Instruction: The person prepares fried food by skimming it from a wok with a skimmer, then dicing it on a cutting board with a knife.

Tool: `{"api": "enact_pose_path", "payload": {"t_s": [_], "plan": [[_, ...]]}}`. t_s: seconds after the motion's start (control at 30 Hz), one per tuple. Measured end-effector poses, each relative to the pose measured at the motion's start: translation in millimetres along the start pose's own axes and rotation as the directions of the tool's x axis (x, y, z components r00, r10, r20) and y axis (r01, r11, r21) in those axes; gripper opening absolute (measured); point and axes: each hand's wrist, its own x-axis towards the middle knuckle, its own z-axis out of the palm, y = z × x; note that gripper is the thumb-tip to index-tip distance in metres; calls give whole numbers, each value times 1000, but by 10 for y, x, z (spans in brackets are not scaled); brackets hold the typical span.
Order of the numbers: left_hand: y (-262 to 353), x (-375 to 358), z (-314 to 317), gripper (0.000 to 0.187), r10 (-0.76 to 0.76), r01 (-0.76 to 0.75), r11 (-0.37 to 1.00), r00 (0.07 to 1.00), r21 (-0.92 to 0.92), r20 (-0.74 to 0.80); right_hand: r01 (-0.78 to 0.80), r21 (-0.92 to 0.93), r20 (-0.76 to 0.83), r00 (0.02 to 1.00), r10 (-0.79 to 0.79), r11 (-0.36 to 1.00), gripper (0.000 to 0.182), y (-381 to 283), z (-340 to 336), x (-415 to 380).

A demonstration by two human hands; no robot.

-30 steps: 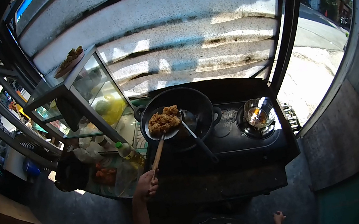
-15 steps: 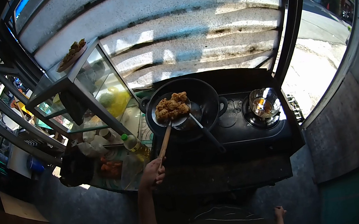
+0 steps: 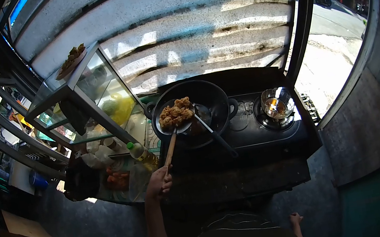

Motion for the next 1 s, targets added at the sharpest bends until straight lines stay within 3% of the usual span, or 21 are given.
{"api": "enact_pose_path", "payload": {"t_s": [0.23,0.47,0.63,0.8,0.9,1.0], "plan": [[242,-180,143,25,69,-69,997,998,34,-1,31,39,-60,998,-29,999,35,-172,21,-22],[-15,15,-5,26,-32,31,998,999,58,11,6,74,-50,999,-2,997,35,-48,129,40],[170,-113,105,26,-34,34,998,999,55,2,-67,93,-41,997,72,993,32,37,91,-63],[439,-351,251,30,103,-105,994,994,38,40,-131,66,16,991,130,989,30,29,17,-133],[424,-351,244,32,117,-118,992,992,38,46,-57,26,-51,997,58,998,30,80,127,-4],[330,-308,225,30,81,-81,995,997,57,11,-22,59,-20,1000,23,998,30,9,89,-5]]}}
